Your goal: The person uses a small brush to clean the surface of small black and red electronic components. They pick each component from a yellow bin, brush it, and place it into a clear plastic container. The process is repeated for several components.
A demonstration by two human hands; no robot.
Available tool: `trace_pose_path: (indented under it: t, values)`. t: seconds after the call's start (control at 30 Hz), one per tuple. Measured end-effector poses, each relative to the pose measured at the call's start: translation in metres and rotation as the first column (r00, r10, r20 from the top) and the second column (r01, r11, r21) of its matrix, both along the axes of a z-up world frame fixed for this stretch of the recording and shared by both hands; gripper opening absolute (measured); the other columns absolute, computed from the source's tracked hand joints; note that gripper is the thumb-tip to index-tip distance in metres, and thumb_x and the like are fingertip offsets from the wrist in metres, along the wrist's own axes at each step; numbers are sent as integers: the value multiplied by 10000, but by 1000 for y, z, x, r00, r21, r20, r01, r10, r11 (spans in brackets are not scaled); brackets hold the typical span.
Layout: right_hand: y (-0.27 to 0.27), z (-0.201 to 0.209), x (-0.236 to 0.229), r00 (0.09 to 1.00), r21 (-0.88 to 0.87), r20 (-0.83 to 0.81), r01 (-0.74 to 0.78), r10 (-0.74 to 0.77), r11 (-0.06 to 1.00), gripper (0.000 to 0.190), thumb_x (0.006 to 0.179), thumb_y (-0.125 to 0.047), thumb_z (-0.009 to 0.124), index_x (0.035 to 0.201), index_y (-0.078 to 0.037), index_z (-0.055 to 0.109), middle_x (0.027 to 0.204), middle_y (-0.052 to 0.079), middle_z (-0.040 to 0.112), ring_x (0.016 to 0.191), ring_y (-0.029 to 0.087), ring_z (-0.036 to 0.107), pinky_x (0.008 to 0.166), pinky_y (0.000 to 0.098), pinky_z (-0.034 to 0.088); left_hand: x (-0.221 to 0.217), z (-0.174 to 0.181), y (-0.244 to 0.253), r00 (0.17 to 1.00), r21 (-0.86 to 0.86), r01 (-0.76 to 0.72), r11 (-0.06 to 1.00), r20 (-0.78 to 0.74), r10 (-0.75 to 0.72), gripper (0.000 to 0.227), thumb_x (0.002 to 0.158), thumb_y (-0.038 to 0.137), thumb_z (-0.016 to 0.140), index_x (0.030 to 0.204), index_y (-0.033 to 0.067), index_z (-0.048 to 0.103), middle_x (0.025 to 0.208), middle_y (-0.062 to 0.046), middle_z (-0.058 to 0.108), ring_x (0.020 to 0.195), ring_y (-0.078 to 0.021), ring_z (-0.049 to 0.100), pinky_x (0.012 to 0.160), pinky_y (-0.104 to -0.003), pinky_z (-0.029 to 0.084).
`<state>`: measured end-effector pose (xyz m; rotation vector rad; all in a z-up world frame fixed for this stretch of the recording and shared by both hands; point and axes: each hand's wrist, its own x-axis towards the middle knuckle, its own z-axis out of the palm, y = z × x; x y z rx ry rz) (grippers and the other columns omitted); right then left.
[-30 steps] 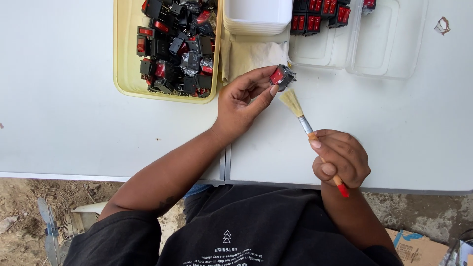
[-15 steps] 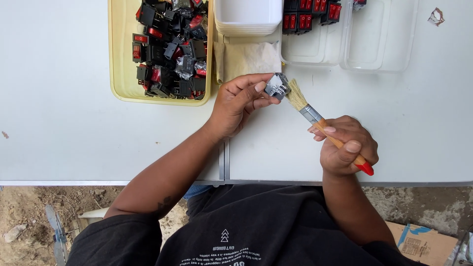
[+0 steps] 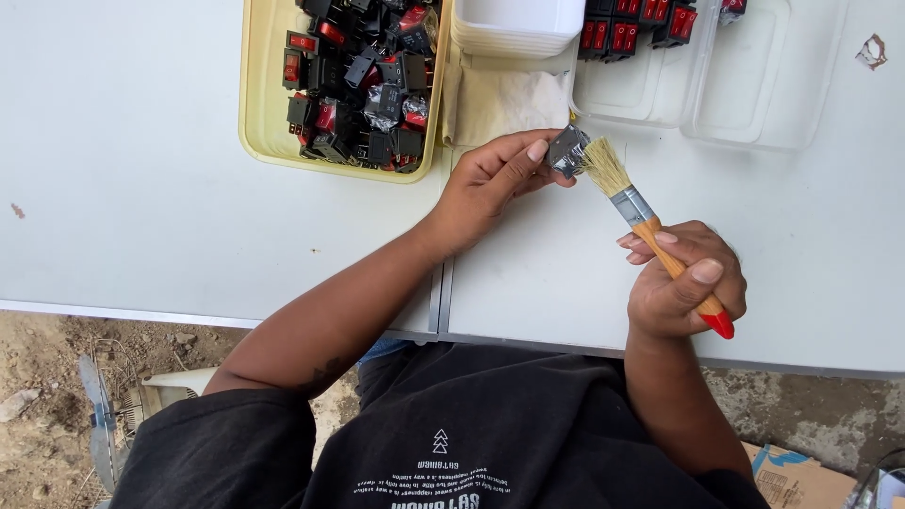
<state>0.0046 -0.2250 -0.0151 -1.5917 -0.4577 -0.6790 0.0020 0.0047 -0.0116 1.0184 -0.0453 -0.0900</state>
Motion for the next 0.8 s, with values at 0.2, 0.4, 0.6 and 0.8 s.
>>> trace_pose_path:
  t: [0.2,0.4,0.6,0.8]
  values:
    - [-2,3,4,999,-77,39,16,-13,997,421,1140,-210,395,908,62,618,637,225,597,509,373,613,513,424,500,-1,8,-2,989,169,-7,986,148,-19,325,1095,214,557,1337,1,596,1174,-109,716,1082,-216,717,1059,-344,569]
    - [-29,-13,20,947,-151,185,-236,262,960,399,1110,-117,382,937,109,662,765,215,699,632,304,720,749,451,609,4,-5,-11,992,12,-122,993,39,121,328,1046,136,681,1332,-17,639,1093,-192,741,1060,-238,729,1017,-410,587]
    - [-26,-6,15,956,-155,133,-242,263,958,417,1104,-136,387,907,95,673,706,193,692,584,277,705,692,393,591,11,-15,-7,983,-56,-166,984,-87,161,362,1007,127,717,1314,-48,636,1082,-181,741,1012,-243,755,972,-391,627]
    - [-20,0,24,989,-124,112,-85,99,989,388,1118,-93,364,983,147,637,745,246,696,599,350,719,757,458,610,9,-6,-10,987,-42,-147,988,-73,144,363,982,68,730,1312,-54,641,1084,-194,741,1022,-243,744,986,-407,617]
